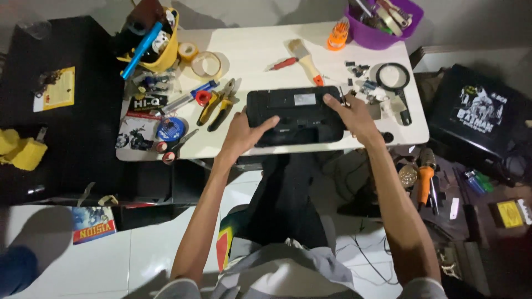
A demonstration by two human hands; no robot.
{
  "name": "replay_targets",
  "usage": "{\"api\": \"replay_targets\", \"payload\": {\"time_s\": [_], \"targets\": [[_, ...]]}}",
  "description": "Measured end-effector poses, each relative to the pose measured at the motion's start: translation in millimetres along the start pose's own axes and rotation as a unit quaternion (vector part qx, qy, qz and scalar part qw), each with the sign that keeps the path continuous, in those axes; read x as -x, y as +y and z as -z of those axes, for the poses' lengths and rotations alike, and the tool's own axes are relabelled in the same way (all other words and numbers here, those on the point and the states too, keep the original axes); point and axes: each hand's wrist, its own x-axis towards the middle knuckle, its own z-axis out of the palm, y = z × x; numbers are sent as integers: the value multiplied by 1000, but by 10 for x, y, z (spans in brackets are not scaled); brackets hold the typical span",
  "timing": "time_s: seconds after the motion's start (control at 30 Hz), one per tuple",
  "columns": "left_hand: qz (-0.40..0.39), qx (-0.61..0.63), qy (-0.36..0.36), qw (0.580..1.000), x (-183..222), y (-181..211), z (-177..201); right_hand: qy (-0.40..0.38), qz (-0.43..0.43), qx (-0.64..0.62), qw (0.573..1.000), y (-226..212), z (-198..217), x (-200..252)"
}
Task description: Disassembling an electronic game console for repair or inspection using a screwdriver and manual prying.
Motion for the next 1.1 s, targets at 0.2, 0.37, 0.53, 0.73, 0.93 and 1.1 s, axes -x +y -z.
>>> {"api": "replay_targets", "payload": {"time_s": [0.2,0.37,0.53,0.73,0.93,1.1], "targets": [[48,-121,-22,991,-44,36,81,26,50,20,998,224,-178,-274],[51,-59,-18,997,-1,132,87,66,61,32,995,211,-273,-256],[49,-24,15,998,-14,54,43,91,124,74,985,212,-278,-321],[8,23,29,999,61,212,47,110,125,106,980,234,-268,-379],[21,5,36,999,-177,40,1,95,99,100,986,161,-245,-338],[22,-20,22,999,-163,154,24,93,38,98,990,242,-282,-433]]}}
